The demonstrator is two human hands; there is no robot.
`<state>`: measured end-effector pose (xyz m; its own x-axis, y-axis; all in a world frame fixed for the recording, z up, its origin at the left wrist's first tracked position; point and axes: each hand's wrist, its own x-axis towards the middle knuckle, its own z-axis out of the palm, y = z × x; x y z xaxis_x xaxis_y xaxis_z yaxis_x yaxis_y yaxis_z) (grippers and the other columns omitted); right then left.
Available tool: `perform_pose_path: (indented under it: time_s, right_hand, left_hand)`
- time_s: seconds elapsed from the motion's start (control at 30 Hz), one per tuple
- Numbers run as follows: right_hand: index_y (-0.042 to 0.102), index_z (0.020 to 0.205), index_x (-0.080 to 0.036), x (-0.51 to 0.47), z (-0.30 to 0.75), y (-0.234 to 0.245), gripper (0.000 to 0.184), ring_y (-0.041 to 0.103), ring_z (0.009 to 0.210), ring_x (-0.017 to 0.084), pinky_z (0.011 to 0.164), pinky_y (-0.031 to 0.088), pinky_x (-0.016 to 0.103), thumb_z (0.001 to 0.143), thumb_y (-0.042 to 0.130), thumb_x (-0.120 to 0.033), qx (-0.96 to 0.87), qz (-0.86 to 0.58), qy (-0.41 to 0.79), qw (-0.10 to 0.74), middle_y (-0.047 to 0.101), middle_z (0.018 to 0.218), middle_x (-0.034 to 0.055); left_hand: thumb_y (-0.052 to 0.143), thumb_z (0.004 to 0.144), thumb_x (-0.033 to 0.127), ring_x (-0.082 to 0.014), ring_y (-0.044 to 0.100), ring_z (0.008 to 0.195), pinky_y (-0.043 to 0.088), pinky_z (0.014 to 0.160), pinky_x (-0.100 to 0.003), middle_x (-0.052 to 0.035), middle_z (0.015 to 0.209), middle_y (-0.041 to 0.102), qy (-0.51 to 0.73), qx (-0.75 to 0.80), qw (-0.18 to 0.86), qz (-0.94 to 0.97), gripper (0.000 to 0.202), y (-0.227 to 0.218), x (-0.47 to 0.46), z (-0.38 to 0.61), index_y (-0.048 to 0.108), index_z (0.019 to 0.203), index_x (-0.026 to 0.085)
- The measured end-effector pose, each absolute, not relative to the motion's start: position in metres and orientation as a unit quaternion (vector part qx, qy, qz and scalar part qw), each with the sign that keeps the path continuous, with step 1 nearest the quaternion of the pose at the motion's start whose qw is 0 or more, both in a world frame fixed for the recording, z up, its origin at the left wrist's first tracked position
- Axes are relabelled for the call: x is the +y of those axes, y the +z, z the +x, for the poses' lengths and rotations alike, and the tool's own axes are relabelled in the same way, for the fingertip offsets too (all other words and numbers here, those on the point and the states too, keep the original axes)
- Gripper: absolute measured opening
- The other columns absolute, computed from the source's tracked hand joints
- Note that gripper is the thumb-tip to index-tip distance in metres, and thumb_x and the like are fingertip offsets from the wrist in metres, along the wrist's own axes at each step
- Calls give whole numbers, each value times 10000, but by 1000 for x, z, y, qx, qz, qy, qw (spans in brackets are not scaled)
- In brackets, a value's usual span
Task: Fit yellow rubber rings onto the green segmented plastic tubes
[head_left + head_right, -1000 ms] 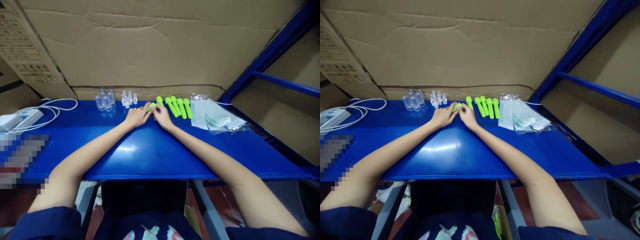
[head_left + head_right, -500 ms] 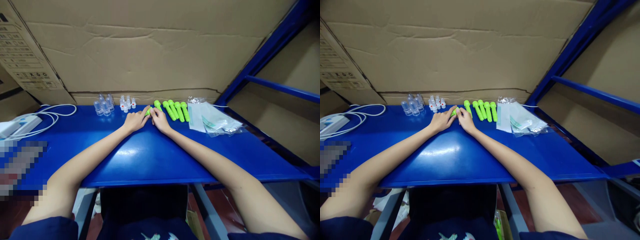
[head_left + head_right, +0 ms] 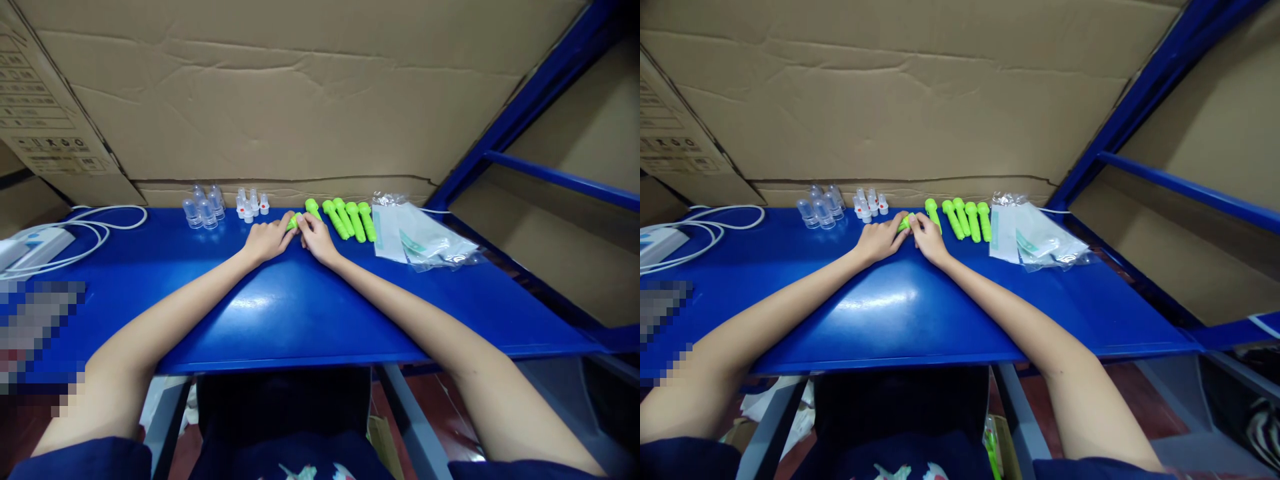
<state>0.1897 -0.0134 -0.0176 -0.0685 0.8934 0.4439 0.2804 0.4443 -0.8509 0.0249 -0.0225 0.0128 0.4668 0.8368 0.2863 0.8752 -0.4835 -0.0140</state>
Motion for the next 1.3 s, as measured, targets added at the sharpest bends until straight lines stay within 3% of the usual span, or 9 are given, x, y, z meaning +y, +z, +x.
perform_pose_path:
  time_s: [0.3,0.87,1.13,1.3]
  right_hand:
    - [490,759,-244,-15,188,-15,643,441,401,88,392,321,239,822,568,-879,-659,-444,318,516,481,526,-65]
    - [507,718,-238,-3,192,-25,672,390,339,83,361,292,224,884,452,-888,-631,-450,356,522,470,432,-60]
    - [517,720,-228,-8,191,-21,574,378,331,81,356,295,213,978,493,-741,-627,-452,359,522,460,415,-61]
    - [519,720,-227,-10,191,-19,529,388,334,83,357,299,207,993,532,-680,-637,-450,352,518,458,413,-62]
  left_hand:
    - [300,1088,494,-382,741,1097,538,841,-432,-171,1303,732,-108,-508,69,-852,585,15,-23,26,386,1569,171]
    - [316,1084,519,-385,740,1099,538,836,-434,-170,1314,729,-110,-501,70,-856,610,15,-23,26,369,1586,177]
    - [313,1084,536,-395,739,1095,526,848,-430,-186,1279,740,-120,-508,75,-850,630,12,-23,26,380,1573,145]
    - [292,1089,513,-389,739,1090,523,844,-419,-182,1245,750,-124,-506,76,-850,581,13,-24,26,473,1490,134]
